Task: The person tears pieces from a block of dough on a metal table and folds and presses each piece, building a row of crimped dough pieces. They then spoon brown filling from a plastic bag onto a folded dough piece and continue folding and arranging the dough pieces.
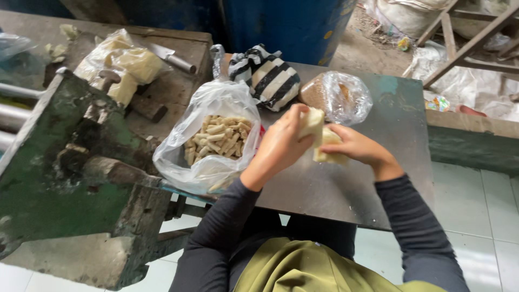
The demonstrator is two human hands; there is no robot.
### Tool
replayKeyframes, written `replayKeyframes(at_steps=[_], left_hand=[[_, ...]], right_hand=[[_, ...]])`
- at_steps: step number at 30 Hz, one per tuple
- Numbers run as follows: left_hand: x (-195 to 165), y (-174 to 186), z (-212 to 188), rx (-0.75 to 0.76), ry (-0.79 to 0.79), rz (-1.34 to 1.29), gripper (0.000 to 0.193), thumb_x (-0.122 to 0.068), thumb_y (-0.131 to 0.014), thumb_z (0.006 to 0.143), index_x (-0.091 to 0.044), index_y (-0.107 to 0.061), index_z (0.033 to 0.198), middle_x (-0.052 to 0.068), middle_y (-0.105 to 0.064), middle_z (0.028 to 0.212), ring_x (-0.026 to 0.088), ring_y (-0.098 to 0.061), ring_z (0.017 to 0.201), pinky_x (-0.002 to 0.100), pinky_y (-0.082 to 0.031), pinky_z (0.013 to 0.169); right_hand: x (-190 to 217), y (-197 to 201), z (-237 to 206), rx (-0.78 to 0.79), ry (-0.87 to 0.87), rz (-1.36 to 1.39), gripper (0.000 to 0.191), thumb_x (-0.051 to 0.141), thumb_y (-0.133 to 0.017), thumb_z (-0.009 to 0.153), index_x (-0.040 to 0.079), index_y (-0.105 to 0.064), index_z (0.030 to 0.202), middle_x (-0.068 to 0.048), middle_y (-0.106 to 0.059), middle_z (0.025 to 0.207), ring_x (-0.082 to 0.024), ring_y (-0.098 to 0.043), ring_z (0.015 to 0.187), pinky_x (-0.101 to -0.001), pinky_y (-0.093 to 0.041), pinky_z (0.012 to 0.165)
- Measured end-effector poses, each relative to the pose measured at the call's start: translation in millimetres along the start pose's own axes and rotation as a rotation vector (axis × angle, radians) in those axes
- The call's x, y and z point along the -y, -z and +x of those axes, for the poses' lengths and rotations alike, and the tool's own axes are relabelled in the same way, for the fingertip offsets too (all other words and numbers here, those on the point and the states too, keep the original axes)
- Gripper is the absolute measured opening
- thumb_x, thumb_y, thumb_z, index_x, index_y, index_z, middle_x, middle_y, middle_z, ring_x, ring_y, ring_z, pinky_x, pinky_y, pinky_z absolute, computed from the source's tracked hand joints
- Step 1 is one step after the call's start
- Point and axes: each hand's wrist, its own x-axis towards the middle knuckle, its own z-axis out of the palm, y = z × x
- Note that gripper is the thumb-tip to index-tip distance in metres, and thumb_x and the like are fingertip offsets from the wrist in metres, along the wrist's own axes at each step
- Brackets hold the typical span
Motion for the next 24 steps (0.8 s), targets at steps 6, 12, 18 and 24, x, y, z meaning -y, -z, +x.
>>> replayKeyframes(at_steps=[6,12,18,24], left_hand=[[-9,69,-13,-0.044,0.036,0.036,0.051,-0.020,-0.073,0.088,-0.004,-0.048,0.130,0.023,-0.069,0.119,0.042,-0.068,0.105,0.045,-0.054,0.086],[-5,72,-20,0.071,0.089,0.043,0.048,-0.023,-0.071,0.090,-0.004,-0.049,0.128,0.022,-0.070,0.117,0.042,-0.068,0.104,0.045,-0.053,0.085],[1,62,-7,0.086,0.054,0.004,0.047,-0.023,-0.070,0.092,-0.003,-0.048,0.129,0.022,-0.070,0.117,0.040,-0.067,0.110,0.044,-0.053,0.090],[0,55,10,0.162,0.119,-0.085,0.052,-0.025,-0.069,0.090,-0.003,-0.047,0.132,0.024,-0.067,0.118,0.038,-0.069,0.109,0.041,-0.054,0.089]], right_hand=[[1,-31,104,0.051,0.050,0.098,0.045,0.024,-0.067,0.094,0.004,-0.058,0.133,-0.003,-0.069,0.117,-0.009,-0.064,0.103,-0.0272,-0.052,0.088],[-15,-20,122,0.074,0.018,0.148,0.038,0.027,-0.068,0.094,0.002,-0.064,0.123,-0.004,-0.071,0.110,-0.010,-0.065,0.098,-0.0274,-0.052,0.083],[-20,-19,115,-0.221,0.149,-0.558,0.044,0.034,-0.064,0.093,0.005,-0.066,0.125,-0.008,-0.071,0.116,-0.018,-0.067,0.108,-0.0317,-0.052,0.091],[19,-26,69,-0.185,0.331,0.432,0.070,0.059,-0.052,0.101,0.005,-0.055,0.145,-0.013,-0.065,0.130,-0.022,-0.061,0.123,-0.0371,-0.052,0.103]])
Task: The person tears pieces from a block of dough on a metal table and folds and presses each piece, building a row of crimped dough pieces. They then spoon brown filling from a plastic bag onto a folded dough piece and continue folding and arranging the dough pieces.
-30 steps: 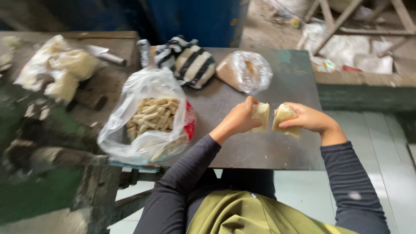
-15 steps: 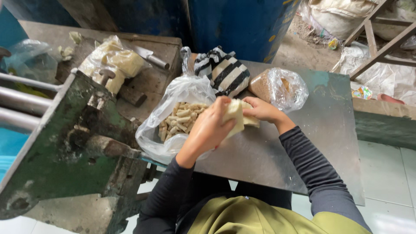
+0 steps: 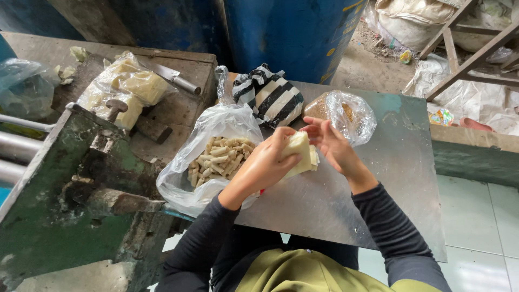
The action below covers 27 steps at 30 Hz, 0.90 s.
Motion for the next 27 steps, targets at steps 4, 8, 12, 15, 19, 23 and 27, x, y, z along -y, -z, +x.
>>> replayKeyframes(at_steps=[4,8,12,15,19,23,27], left_hand=[[0,-16,23,-0.031,-0.049,-0.023,0.053,-0.022,-0.065,0.093,-0.001,-0.041,0.135,0.027,-0.066,0.119,0.041,-0.069,0.108,0.041,-0.055,0.089],[16,-31,53,0.061,0.106,0.053,0.044,-0.028,-0.059,0.103,-0.003,-0.043,0.137,0.028,-0.071,0.109,0.041,-0.073,0.100,0.044,-0.056,0.086],[65,-1,119,-0.305,-0.001,0.594,0.028,-0.022,-0.070,0.091,-0.011,-0.059,0.115,0.014,-0.073,0.105,0.037,-0.073,0.092,0.049,-0.057,0.076],[105,41,169,-0.511,0.095,0.876,0.053,-0.031,-0.084,0.071,-0.007,-0.056,0.109,0.015,-0.070,0.106,0.037,-0.069,0.095,0.046,-0.055,0.073],[134,48,192,-0.185,0.481,0.934,0.026,-0.015,-0.072,0.081,-0.008,-0.069,0.106,0.015,-0.073,0.112,0.035,-0.069,0.107,0.052,-0.046,0.097],[131,61,212,-0.315,0.384,0.561,0.021,-0.009,-0.063,0.085,0.002,-0.074,0.100,0.029,-0.071,0.110,0.043,-0.068,0.109,0.045,-0.055,0.091],[106,85,235,-0.346,0.297,0.294,0.031,-0.019,-0.054,0.098,0.008,-0.066,0.107,0.030,-0.069,0.110,0.043,-0.069,0.103,0.044,-0.056,0.087]], right_hand=[[26,-12,-26,0.232,-0.126,0.501,0.065,0.043,-0.066,0.094,0.005,-0.050,0.144,-0.011,-0.063,0.135,-0.021,-0.063,0.123,-0.0385,-0.052,0.101],[28,-7,-29,0.102,-0.200,0.476,0.056,0.024,-0.074,0.095,0.002,-0.053,0.142,-0.010,-0.067,0.127,-0.020,-0.067,0.113,-0.0385,-0.054,0.099],[20,8,-37,0.005,-0.203,0.481,0.047,0.018,-0.069,0.096,0.000,-0.056,0.137,-0.010,-0.069,0.126,-0.020,-0.068,0.113,-0.0382,-0.054,0.101],[17,18,-51,-0.081,-0.189,0.506,0.043,0.015,-0.066,0.097,0.000,-0.058,0.137,-0.010,-0.070,0.124,-0.020,-0.068,0.112,-0.0375,-0.054,0.101],[18,31,-79,-0.143,-0.172,0.476,0.040,0.012,-0.064,0.098,-0.001,-0.060,0.136,-0.009,-0.070,0.122,-0.019,-0.068,0.111,-0.0369,-0.053,0.100],[19,51,-107,-0.257,-0.201,0.426,0.042,0.010,-0.065,0.095,0.001,-0.060,0.136,-0.007,-0.071,0.120,-0.018,-0.068,0.108,-0.0360,-0.053,0.097],[18,69,-123,-0.312,-0.208,0.449,0.041,0.012,-0.066,0.095,0.001,-0.060,0.135,-0.006,-0.070,0.120,-0.017,-0.068,0.109,-0.0357,-0.053,0.097]])
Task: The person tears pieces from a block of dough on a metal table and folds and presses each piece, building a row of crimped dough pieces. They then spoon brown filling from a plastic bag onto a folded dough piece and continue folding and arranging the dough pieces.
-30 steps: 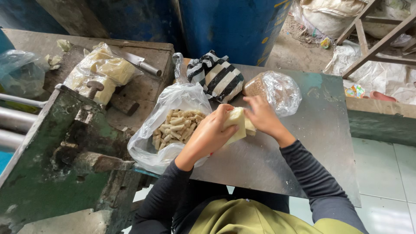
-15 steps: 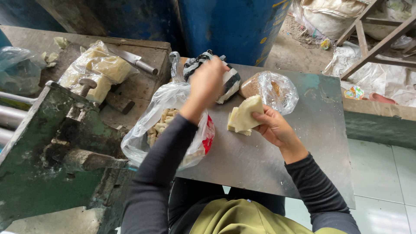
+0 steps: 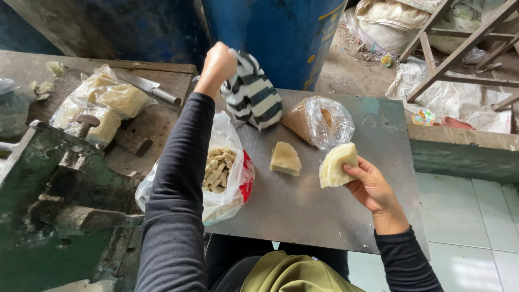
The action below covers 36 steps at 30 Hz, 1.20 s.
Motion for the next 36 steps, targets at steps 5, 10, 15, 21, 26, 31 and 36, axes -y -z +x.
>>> replayKeyframes(at_steps=[5,10,15,21,26,31,36], left_hand=[[-53,-10,12,-0.069,-0.207,-0.103,0.026,-0.015,-0.053,0.097,0.007,-0.060,0.109,0.029,-0.068,0.107,0.040,-0.068,0.100,0.044,-0.054,0.084],[-72,-52,-9,-0.306,-0.454,0.026,0.012,-0.002,-0.057,0.090,0.004,-0.054,0.100,0.028,-0.068,0.096,0.046,-0.068,0.090,0.051,-0.056,0.079],[-69,-108,-89,0.477,-0.673,0.208,0.029,-0.012,-0.071,0.083,0.005,-0.060,0.103,0.027,-0.066,0.100,0.043,-0.066,0.099,0.049,-0.053,0.085],[-62,-64,-81,-0.070,-0.570,-0.155,0.030,-0.021,-0.070,0.094,-0.005,-0.068,0.120,0.020,-0.068,0.117,0.038,-0.067,0.108,0.043,-0.055,0.093],[-31,-89,-57,-0.038,-0.088,-0.048,0.063,-0.036,-0.069,0.100,0.004,-0.043,0.141,0.033,-0.054,0.133,0.049,-0.053,0.122,0.051,-0.042,0.102],[-13,-117,-58,0.281,0.215,-0.220,0.058,-0.039,-0.077,0.091,0.007,-0.059,0.119,0.019,-0.069,0.109,0.027,-0.069,0.102,0.039,-0.055,0.083],[-48,-70,-59,0.199,-0.046,-0.535,0.029,-0.030,-0.069,0.097,-0.004,-0.069,0.086,-0.005,-0.060,0.069,0.003,-0.048,0.062,0.026,-0.041,0.055]], right_hand=[[5,8,-6,-0.005,-0.004,-0.010,0.043,0.015,-0.066,0.096,0.001,-0.059,0.136,-0.007,-0.070,0.121,-0.017,-0.068,0.110,-0.0353,-0.053,0.097],[2,2,-8,0.039,0.006,-0.005,0.044,0.017,-0.066,0.096,-0.001,-0.058,0.136,-0.008,-0.070,0.122,-0.017,-0.068,0.110,-0.0351,-0.053,0.098],[-2,-7,-5,0.036,-0.013,-0.018,0.045,0.016,-0.067,0.095,0.001,-0.058,0.137,-0.007,-0.070,0.120,-0.017,-0.068,0.108,-0.0359,-0.053,0.097],[1,-7,-14,0.093,0.024,0.010,0.043,0.016,-0.066,0.098,-0.001,-0.058,0.136,-0.009,-0.070,0.122,-0.018,-0.068,0.110,-0.0360,-0.052,0.098],[4,-17,-16,0.113,0.063,0.098,0.043,0.014,-0.065,0.098,-0.002,-0.056,0.138,-0.009,-0.070,0.125,-0.017,-0.068,0.113,-0.0344,-0.051,0.101],[4,-39,-19,0.202,0.069,0.103,0.045,0.015,-0.066,0.099,-0.003,-0.055,0.138,-0.012,-0.070,0.125,-0.020,-0.068,0.112,-0.0354,-0.052,0.098],[30,-69,-24,0.165,0.303,0.106,0.049,0.008,-0.071,0.097,0.000,-0.053,0.142,-0.012,-0.066,0.130,-0.022,-0.065,0.120,-0.0389,-0.050,0.104]])
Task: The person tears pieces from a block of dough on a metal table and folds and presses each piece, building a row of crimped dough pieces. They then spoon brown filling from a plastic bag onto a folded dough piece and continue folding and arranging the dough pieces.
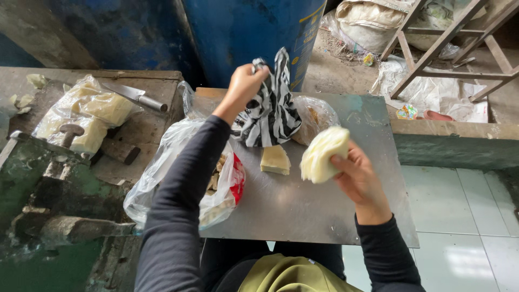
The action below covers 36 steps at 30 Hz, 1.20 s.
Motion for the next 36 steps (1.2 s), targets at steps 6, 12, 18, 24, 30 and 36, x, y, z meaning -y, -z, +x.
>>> replayKeyframes(at_steps=[6,12,18,24,30,36], left_hand=[[-94,43,-59,0.027,-0.371,-0.057,0.020,-0.018,-0.057,0.109,-0.003,-0.065,0.099,-0.002,-0.059,0.081,0.007,-0.051,0.075,0.028,-0.042,0.067],[-130,61,-130,-0.195,-0.650,0.166,0.017,0.000,-0.050,0.104,-0.002,-0.058,0.119,0.014,-0.068,0.112,0.029,-0.069,0.103,0.033,-0.053,0.094],[-129,78,-218,-0.007,-0.657,0.366,0.048,0.011,-0.047,0.088,-0.003,-0.053,0.134,0.027,-0.052,0.146,0.051,-0.061,0.117,0.048,-0.055,0.088],[-125,69,-246,0.134,-0.458,0.551,0.053,0.006,-0.055,0.083,0.002,-0.046,0.135,0.032,-0.043,0.149,0.050,-0.065,0.089,0.050,-0.053,0.069],[-134,67,-233,0.111,-0.359,0.551,0.048,0.006,-0.054,0.087,0.001,-0.047,0.134,0.027,-0.042,0.155,0.048,-0.064,0.076,0.050,-0.051,0.063],[-138,70,-232,0.082,-0.529,0.502,0.054,0.007,-0.052,0.086,-0.002,-0.051,0.140,0.026,-0.044,0.152,0.047,-0.066,0.087,0.049,-0.052,0.065]], right_hand=[[27,-52,68,0.019,0.840,-0.496,0.061,-0.003,-0.071,0.103,0.010,-0.037,0.153,-0.008,-0.056,0.147,-0.023,-0.058,0.138,-0.0373,-0.048,0.119],[-10,-85,159,0.252,0.716,-0.715,0.047,-0.014,-0.059,0.103,0.005,-0.041,0.142,-0.006,-0.055,0.126,-0.018,-0.058,0.117,-0.0282,-0.049,0.104],[-27,-46,129,0.244,-0.072,-1.701,0.057,0.006,-0.053,0.092,0.016,-0.050,0.149,-0.008,-0.066,0.129,-0.026,-0.068,0.102,-0.0375,-0.056,0.082],[-40,-19,180,0.570,0.741,-2.016,0.048,0.016,-0.054,0.101,0.008,-0.050,0.149,-0.010,-0.063,0.143,-0.021,-0.061,0.124,-0.0341,-0.050,0.102],[-65,-29,199,0.607,0.626,-1.943,0.042,0.029,-0.057,0.099,0.007,-0.057,0.135,-0.013,-0.065,0.135,-0.025,-0.061,0.122,-0.0367,-0.049,0.104],[-84,-52,204,0.515,0.590,-1.945,0.043,0.041,-0.060,0.097,0.006,-0.063,0.122,-0.015,-0.067,0.127,-0.029,-0.062,0.121,-0.0394,-0.048,0.106]])
